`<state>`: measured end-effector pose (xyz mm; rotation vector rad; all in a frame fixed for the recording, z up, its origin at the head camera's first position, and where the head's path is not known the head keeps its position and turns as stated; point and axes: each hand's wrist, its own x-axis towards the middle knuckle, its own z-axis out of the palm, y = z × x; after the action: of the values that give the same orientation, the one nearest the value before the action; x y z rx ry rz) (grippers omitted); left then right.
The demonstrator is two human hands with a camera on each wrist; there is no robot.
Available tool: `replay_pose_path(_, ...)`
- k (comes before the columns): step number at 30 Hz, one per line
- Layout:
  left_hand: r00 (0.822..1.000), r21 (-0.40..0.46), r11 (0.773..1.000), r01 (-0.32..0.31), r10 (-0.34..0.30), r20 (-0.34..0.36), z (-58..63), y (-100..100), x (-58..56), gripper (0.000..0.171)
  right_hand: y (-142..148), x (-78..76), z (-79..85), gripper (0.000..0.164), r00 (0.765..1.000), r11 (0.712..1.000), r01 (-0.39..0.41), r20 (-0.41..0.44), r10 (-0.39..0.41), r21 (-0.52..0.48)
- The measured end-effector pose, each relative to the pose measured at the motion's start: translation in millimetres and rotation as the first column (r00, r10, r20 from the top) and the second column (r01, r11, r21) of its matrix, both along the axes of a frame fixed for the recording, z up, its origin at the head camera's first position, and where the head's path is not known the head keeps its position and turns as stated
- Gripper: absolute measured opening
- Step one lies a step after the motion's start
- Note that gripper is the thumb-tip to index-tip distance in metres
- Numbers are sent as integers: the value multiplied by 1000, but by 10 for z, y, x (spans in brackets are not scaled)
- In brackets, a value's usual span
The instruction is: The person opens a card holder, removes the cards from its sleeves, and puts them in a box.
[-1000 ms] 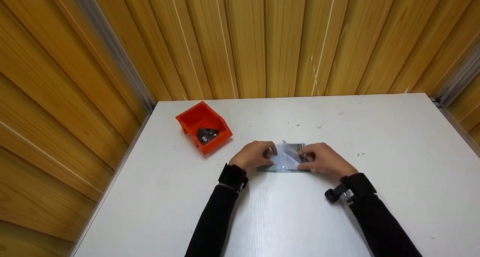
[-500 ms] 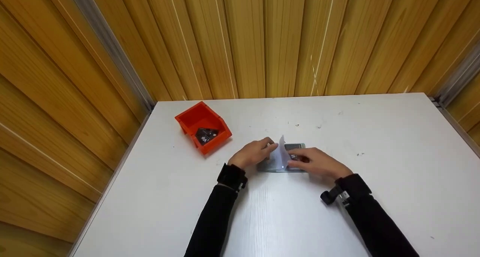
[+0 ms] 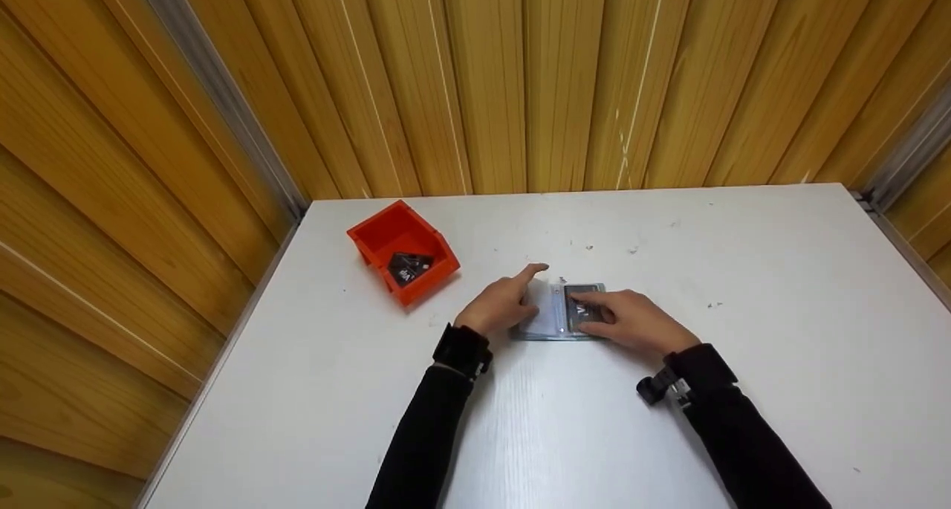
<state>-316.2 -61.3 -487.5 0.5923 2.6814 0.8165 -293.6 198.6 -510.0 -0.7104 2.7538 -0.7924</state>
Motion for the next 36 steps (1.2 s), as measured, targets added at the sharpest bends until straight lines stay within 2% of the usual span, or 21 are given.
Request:
replay_pose_path(6,1000,-34,999,4,-4,-8,0,-5,5,67,95,-17,-7,70,998,999,50,31,-50,11)
replay_pose_path(12,1000,-21,1000,0,0,-1,12,-23,26,61,159,-26,-9,76,997,997,80,22,-80,-13)
replay_pose_path(18,1000,-15,1000,11,-11,-16,20,-26,34,57,197,-50,4,79,995,996,89,48,-88,-24)
replay_pose_path(28,1000,5,1000,-31,31,2,32,-29,40,45,279,-76,46,79,992,993,87,102,-79,-77)
replay_pose_path(31,999,-15,999,-37,37,-35,34,-25,42,43,286,-75,55,80,991,993,84,112,-75,-79)
replay_pose_path(36,984,-57,996,-65,55,-168,15,29,30,37,282,-81,37,80,992,993,83,102,-75,-78)
